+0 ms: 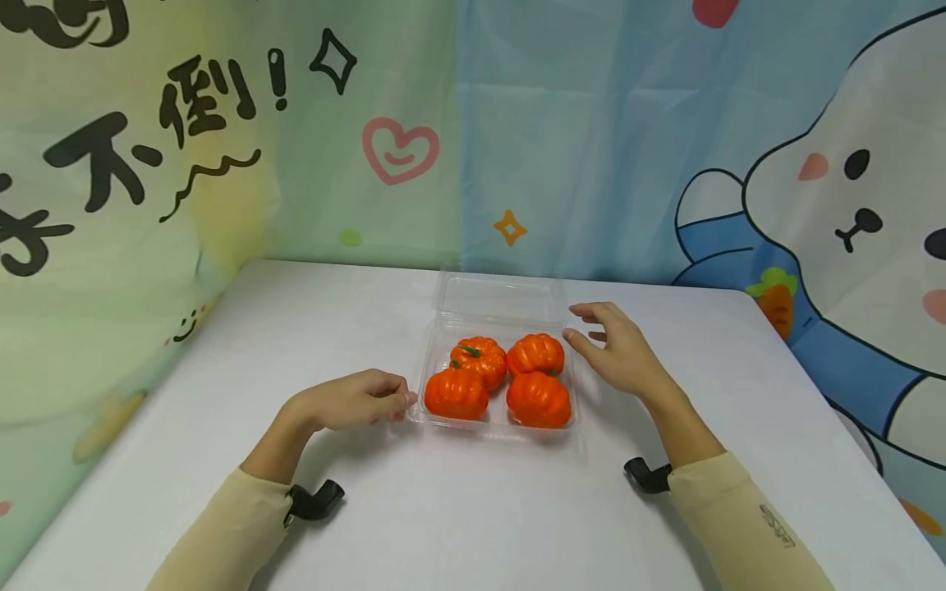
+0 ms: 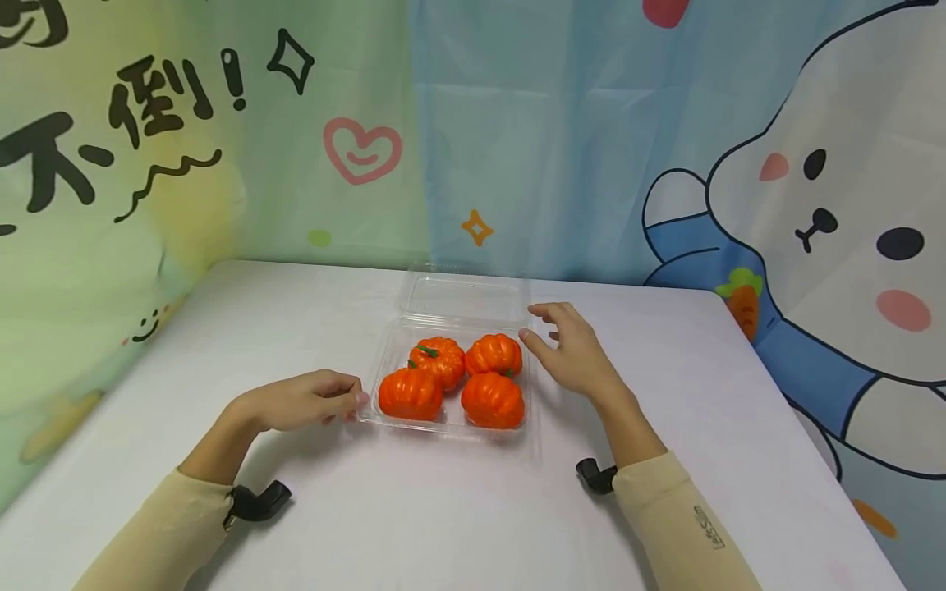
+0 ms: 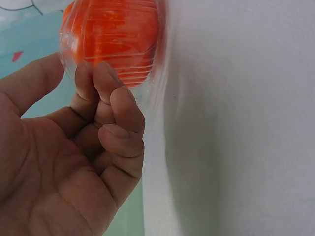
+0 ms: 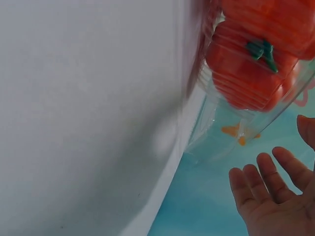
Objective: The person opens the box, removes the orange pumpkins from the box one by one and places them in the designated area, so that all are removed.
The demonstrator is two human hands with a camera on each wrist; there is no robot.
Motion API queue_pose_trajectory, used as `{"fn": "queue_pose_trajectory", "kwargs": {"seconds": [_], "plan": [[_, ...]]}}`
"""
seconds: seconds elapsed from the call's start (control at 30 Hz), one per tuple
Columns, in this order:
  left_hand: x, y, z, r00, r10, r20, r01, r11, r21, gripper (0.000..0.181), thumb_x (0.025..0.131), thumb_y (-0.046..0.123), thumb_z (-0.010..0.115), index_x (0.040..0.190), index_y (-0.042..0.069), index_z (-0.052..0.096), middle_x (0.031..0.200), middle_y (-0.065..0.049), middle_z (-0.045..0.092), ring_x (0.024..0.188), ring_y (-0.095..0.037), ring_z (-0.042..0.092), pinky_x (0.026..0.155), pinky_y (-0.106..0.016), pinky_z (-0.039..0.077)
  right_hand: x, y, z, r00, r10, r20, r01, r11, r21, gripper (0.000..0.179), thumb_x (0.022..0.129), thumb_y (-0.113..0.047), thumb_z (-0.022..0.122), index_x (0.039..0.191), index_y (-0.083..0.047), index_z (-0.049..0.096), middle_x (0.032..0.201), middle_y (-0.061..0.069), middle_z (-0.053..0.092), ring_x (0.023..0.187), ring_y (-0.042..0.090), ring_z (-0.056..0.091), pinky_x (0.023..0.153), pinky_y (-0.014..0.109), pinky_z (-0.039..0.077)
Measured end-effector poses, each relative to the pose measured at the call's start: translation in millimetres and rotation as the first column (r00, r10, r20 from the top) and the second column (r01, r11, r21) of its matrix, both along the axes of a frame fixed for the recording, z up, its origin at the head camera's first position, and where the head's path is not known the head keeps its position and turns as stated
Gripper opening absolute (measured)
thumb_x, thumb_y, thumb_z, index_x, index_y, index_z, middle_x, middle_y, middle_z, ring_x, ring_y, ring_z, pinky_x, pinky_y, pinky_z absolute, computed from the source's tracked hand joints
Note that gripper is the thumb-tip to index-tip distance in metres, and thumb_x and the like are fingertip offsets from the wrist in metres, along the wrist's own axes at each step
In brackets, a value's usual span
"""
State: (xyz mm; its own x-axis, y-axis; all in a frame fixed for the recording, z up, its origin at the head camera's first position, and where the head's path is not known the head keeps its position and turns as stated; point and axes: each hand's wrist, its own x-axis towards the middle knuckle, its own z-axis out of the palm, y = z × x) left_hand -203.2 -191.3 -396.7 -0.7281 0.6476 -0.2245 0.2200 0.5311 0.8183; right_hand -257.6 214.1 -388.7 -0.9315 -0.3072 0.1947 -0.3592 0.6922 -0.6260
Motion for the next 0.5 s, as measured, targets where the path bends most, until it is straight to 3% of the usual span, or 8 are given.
{"fn": "queue_pose_trajectory", "kwargs": {"seconds": [0.33,0.5], "plan": [[-3.2,0.3,-3.5,1.0,0.005,0.024,-0.006,0.999,0.035,0.032,0.107,0.026,0.052,0.088,0.0,0.06,0.089,-0.015,0.061,0.078,-0.021,0.05,0.069,-0.026,0.043,18.4,-6,4.1,0.995,0.042,-0.091,-0.043,0.999,-0.009,0.041,0.1,-0.024,0.068,0.136,-0.006,0.058,0.133,0.014,0.059,0.117,0.034,0.058,0.095,0.051,0.054],[-3.9,0.6,-3.9,1.0,0.003,0.03,-0.005,0.999,0.046,0.03,0.106,0.024,0.052,0.09,0.0,0.059,0.092,-0.015,0.062,0.08,-0.024,0.05,0.069,-0.026,0.043,28.9,-8,5.4,0.994,0.061,-0.095,-0.06,0.998,0.01,0.037,0.098,-0.023,0.069,0.131,-0.006,0.061,0.123,0.01,0.063,0.107,0.03,0.06,0.088,0.046,0.054]]}}
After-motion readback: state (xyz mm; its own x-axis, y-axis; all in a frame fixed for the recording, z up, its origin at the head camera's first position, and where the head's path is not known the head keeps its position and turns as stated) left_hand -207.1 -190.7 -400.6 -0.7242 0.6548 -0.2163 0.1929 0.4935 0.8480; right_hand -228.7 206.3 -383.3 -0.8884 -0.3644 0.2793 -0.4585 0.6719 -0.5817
